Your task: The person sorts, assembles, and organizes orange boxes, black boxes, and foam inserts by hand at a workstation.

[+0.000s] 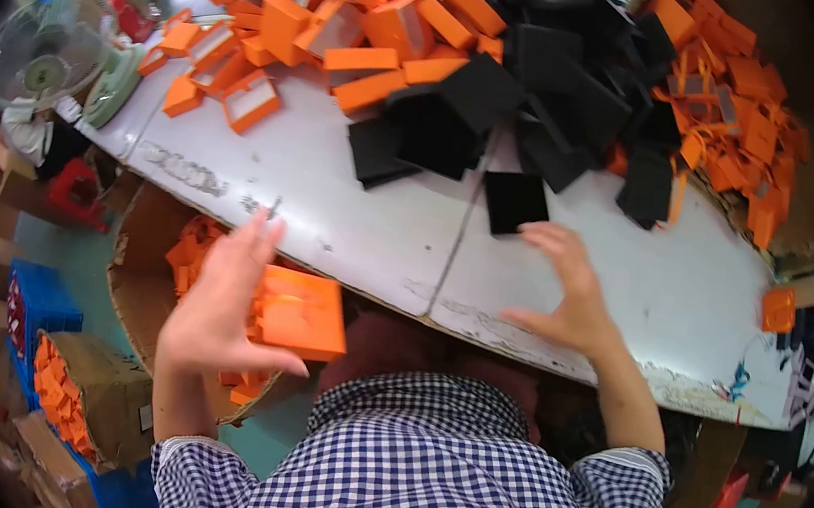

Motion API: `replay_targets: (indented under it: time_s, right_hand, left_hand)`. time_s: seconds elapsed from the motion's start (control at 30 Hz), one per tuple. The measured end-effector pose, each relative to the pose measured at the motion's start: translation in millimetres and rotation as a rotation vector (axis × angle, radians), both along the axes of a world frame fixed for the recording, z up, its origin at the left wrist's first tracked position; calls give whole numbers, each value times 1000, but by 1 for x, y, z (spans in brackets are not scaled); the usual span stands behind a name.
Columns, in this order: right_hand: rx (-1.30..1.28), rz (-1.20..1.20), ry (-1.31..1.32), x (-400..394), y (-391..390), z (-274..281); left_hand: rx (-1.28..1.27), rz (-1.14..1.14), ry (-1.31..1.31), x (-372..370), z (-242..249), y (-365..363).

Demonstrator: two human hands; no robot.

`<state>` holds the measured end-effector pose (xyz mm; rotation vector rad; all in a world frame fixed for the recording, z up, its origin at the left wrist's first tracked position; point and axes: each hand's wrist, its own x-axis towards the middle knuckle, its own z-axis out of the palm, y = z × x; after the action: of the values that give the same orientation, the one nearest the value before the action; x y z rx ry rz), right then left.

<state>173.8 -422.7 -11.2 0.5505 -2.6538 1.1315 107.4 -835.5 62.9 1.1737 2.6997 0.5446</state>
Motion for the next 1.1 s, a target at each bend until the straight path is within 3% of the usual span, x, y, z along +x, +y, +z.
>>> replay_targets:
  time_s: [0.07,0.13,0.23,0.3,0.4,0.43,0.5,0.57,0.63,0.77,0.83,0.9,1.0,1.1]
  right_hand:
    - [118,-43,108,-23,4,-19]
    - [452,-163,175,-35,-3,-21]
    - [544,-170,77,-18,-16,-28]
    - [557,-140,-30,3,-13,-8]
    - [355,-75,-86,16,10,-9]
    - [358,-109,-99,16,20,-16]
    - [259,-5,-162,16,34,-22]
    - [266,-5,-155,21,35,-22]
    - [87,-110,-161,26,33,-27]
    - [-116,-97,-51,19,7,-6]
    - [76,-28,100,15,-14,1]
    - [166,19,136,16,-23,-11]
    - [189,-8,53,29,-24,-32]
    - [367,-23,108,45,-25,-42]
  left_hand:
    - [-58,214,45,-22,4,-11]
    - [-40,393,108,-70,-27,-13]
    - [-122,515,326,-162,-74,-18]
    - [-93,557,428,-208,-97,-33]
    - [-5,450,536,-249,-123,-68]
    - [5,383,574,-242,-124,-71]
    - [133,406,290,-217,-123,-73]
    - [203,393,235,-169,-106,-56]
    - [284,334,121,-112,-92,-26]
    - [512,-46,-34,-23,-103,75]
    - [652,-175,-236,-3,-119,125]
    - [594,-205,-202,8,-124,160]
    - [591,-229,-166,13,-128,178]
    - [717,-222,-289,16,-138,177]
